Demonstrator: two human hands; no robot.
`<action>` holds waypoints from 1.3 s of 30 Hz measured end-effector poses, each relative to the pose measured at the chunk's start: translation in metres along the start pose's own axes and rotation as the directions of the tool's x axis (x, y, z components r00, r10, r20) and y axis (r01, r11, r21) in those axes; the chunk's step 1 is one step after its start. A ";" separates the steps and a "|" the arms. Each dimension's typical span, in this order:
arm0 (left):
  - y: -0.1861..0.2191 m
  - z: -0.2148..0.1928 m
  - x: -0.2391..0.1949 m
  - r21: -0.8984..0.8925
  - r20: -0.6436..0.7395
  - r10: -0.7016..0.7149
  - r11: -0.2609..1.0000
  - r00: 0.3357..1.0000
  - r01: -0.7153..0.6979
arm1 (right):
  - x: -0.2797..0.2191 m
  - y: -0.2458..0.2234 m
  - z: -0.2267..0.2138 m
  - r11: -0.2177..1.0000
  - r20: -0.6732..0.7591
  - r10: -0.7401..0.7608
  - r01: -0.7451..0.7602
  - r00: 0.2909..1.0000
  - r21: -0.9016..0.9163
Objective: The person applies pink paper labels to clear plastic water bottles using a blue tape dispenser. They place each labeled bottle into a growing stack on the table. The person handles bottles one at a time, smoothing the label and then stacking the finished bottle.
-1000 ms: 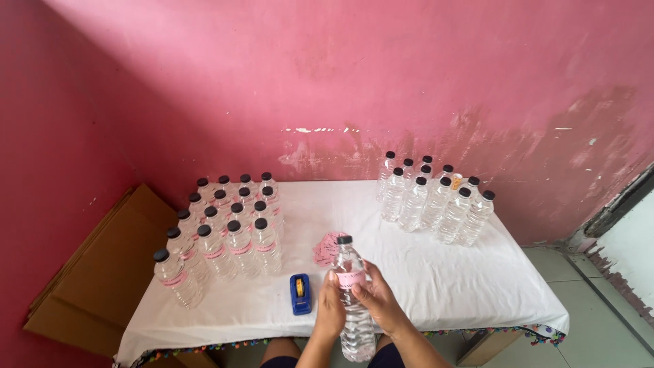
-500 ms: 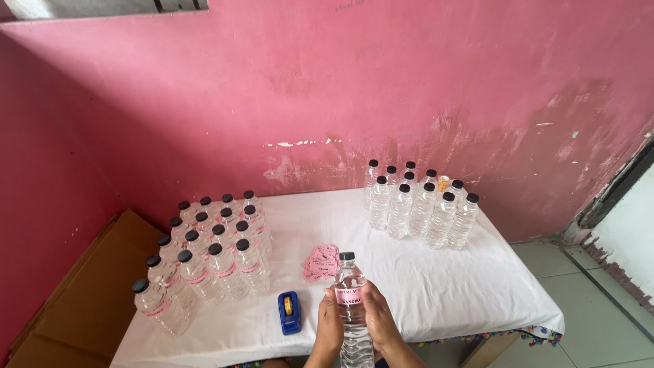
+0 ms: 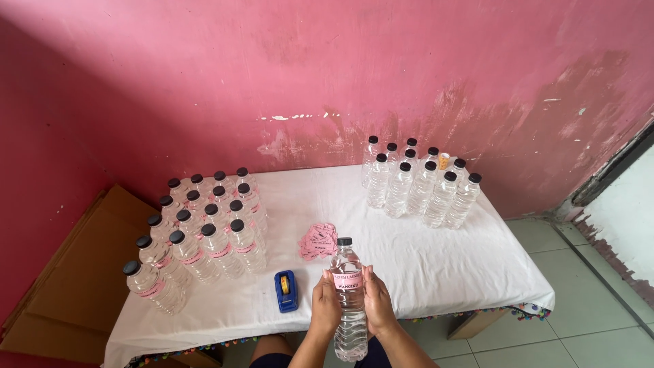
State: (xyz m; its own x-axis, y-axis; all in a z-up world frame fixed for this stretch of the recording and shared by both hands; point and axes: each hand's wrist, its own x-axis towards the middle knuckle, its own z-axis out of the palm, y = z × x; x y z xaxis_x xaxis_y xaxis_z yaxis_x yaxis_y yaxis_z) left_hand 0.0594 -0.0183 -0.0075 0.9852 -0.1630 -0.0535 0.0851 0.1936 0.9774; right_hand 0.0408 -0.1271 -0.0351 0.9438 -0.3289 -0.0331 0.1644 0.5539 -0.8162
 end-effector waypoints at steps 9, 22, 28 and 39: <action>0.004 -0.005 -0.010 -0.127 -0.086 -0.128 0.985 0.988 0.117 | -0.010 -0.001 0.010 0.968 0.290 -0.165 0.211 0.943 -0.134; -0.008 -0.008 -0.009 -0.110 -0.031 0.109 0.988 0.994 -0.112 | -0.003 0.009 0.000 0.995 -0.020 0.018 -0.020 1.000 -0.103; -0.041 -0.009 0.002 -0.190 -0.103 -0.018 0.982 0.995 -0.002 | -0.013 -0.020 0.018 0.970 0.161 0.141 -0.104 0.977 -0.220; -0.013 -0.011 -0.021 -0.301 -0.034 0.016 0.953 0.999 -0.026 | -0.005 0.010 -0.002 0.965 0.112 0.225 -0.205 0.968 -0.163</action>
State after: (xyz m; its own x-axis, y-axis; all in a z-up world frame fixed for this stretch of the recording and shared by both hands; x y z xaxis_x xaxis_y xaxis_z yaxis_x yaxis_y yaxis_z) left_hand 0.0396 -0.0072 -0.0210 0.9910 -0.1264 -0.0445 0.1004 0.4803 0.8714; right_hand 0.0367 -0.1215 -0.0440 0.9825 -0.1084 -0.1512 -0.0819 0.4777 -0.8747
